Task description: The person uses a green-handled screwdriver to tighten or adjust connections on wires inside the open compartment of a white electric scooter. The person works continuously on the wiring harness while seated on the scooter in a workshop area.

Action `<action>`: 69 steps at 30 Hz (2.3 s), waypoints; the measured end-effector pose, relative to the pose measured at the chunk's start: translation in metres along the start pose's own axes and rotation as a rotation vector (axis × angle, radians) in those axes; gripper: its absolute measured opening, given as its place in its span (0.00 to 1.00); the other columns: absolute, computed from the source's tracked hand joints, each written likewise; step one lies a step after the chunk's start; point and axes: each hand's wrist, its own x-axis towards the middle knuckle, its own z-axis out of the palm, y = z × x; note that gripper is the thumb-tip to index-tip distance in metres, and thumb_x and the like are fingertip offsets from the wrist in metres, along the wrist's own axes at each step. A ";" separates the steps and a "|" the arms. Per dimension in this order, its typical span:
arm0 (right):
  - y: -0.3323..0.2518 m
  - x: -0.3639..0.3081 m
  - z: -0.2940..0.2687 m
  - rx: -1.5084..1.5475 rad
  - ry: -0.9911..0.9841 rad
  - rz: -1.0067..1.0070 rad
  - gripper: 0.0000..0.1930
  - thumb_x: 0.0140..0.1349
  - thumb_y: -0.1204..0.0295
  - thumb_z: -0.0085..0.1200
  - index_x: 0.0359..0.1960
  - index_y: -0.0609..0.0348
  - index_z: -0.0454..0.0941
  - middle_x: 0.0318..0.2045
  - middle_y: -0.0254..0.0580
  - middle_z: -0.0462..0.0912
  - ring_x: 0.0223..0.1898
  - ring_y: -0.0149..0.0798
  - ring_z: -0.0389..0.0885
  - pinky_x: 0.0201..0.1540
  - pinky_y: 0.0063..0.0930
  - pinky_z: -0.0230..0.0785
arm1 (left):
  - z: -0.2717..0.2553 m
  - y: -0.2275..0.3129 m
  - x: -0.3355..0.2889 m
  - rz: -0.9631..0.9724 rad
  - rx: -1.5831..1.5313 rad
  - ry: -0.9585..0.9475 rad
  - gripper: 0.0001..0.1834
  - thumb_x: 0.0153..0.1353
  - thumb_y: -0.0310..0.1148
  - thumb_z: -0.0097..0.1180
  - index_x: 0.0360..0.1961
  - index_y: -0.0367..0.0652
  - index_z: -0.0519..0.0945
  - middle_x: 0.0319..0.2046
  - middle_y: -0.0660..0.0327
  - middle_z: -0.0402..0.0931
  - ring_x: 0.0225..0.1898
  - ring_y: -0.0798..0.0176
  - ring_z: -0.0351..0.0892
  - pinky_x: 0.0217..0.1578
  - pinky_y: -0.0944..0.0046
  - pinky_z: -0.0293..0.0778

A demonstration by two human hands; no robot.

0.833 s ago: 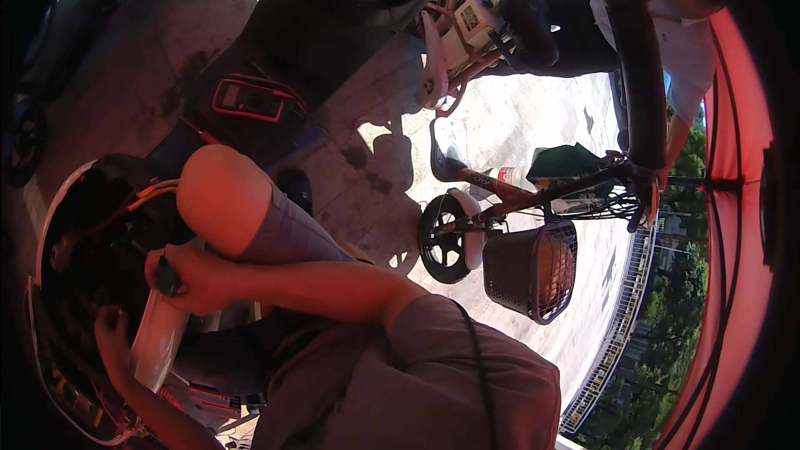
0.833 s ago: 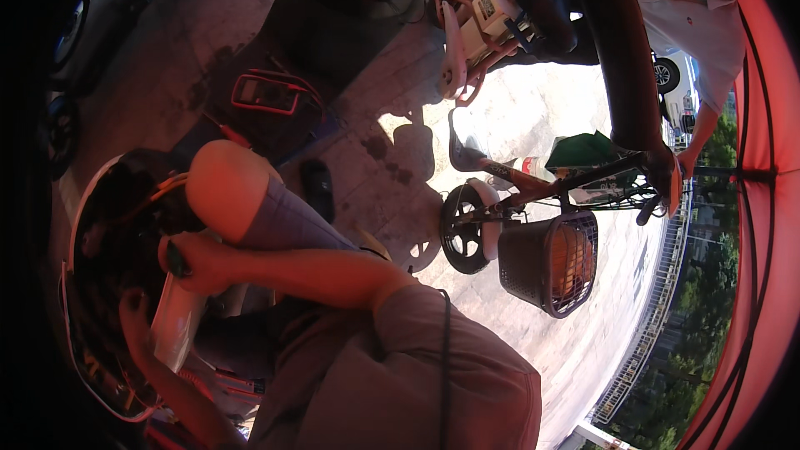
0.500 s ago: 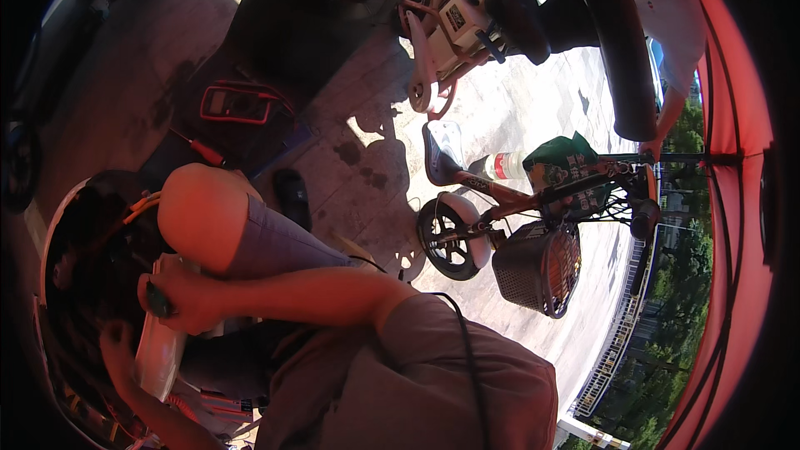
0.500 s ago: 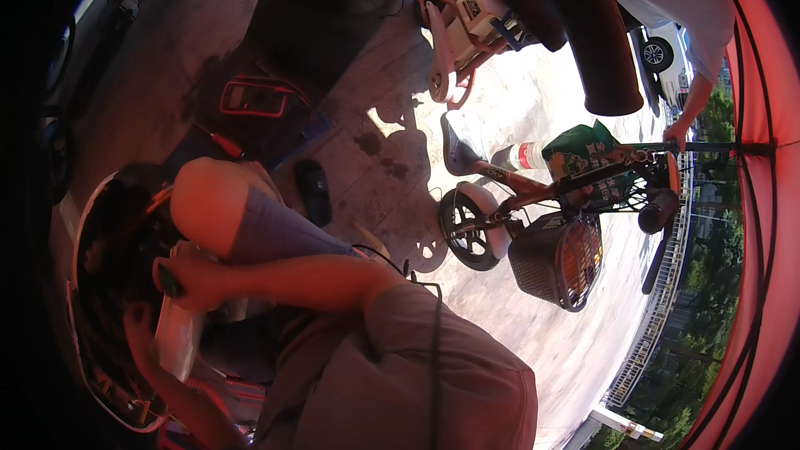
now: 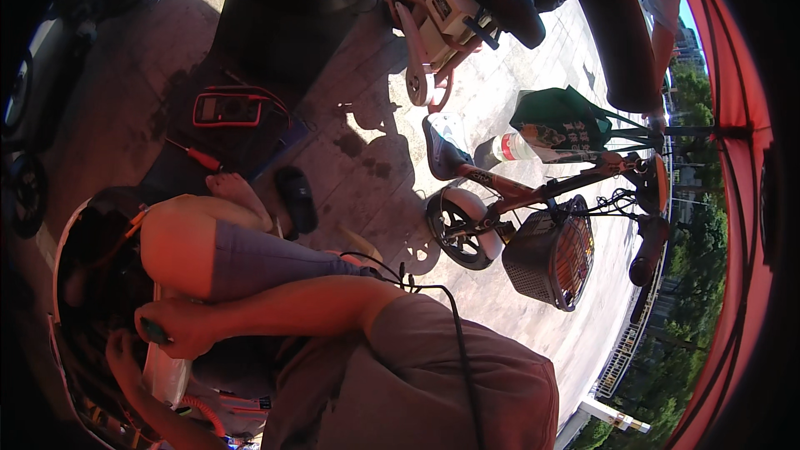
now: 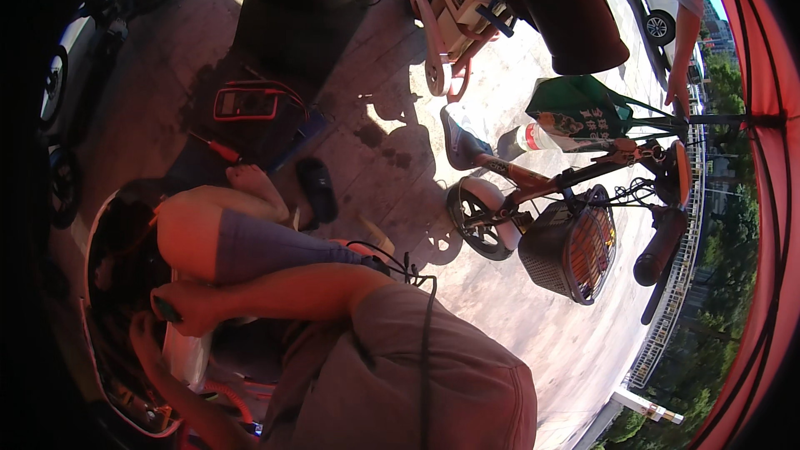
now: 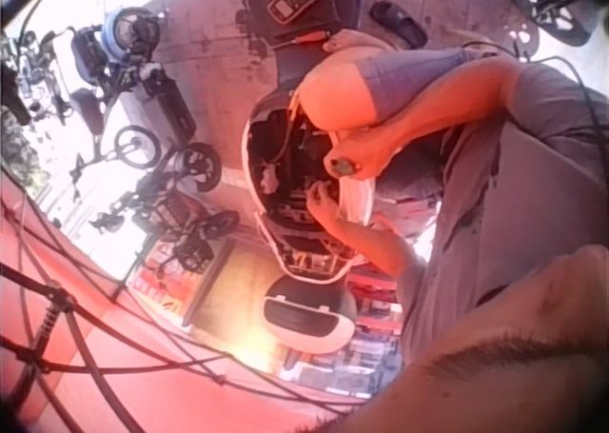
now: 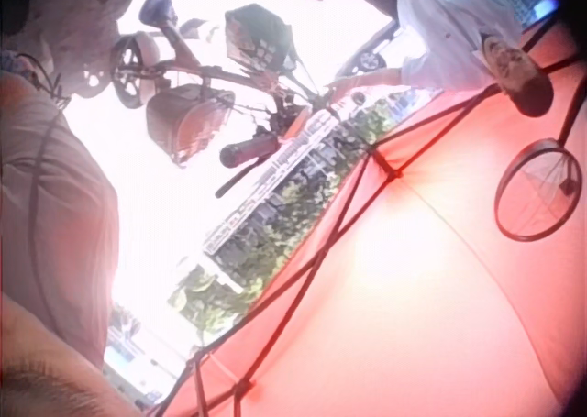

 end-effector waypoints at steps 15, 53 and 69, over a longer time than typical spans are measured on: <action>0.085 0.060 0.104 -0.213 0.019 0.298 0.22 0.45 0.77 0.71 0.40 0.61 0.73 0.35 0.53 0.83 0.37 0.55 0.84 0.36 0.42 0.75 | -0.012 -0.045 -0.053 -0.182 -0.435 -0.163 0.12 0.72 0.32 0.56 0.54 0.44 0.79 0.40 0.68 0.78 0.37 0.74 0.76 0.37 0.73 0.74; 0.103 0.019 0.157 0.044 -0.319 0.688 0.21 0.60 0.80 0.65 0.53 0.60 0.71 0.36 0.42 0.83 0.34 0.35 0.85 0.35 0.27 0.79 | -0.007 -0.063 -0.132 -0.006 -0.426 -0.092 0.07 0.59 0.28 0.64 0.34 0.34 0.85 0.24 0.64 0.80 0.25 0.72 0.76 0.26 0.68 0.71; 0.105 0.018 0.161 0.055 -0.343 0.651 0.16 0.62 0.81 0.62 0.51 0.59 0.74 0.37 0.39 0.82 0.35 0.33 0.84 0.36 0.26 0.80 | -0.006 -0.049 -0.140 0.032 -0.152 0.001 0.06 0.57 0.27 0.62 0.34 0.35 0.84 0.24 0.65 0.79 0.27 0.73 0.75 0.29 0.67 0.72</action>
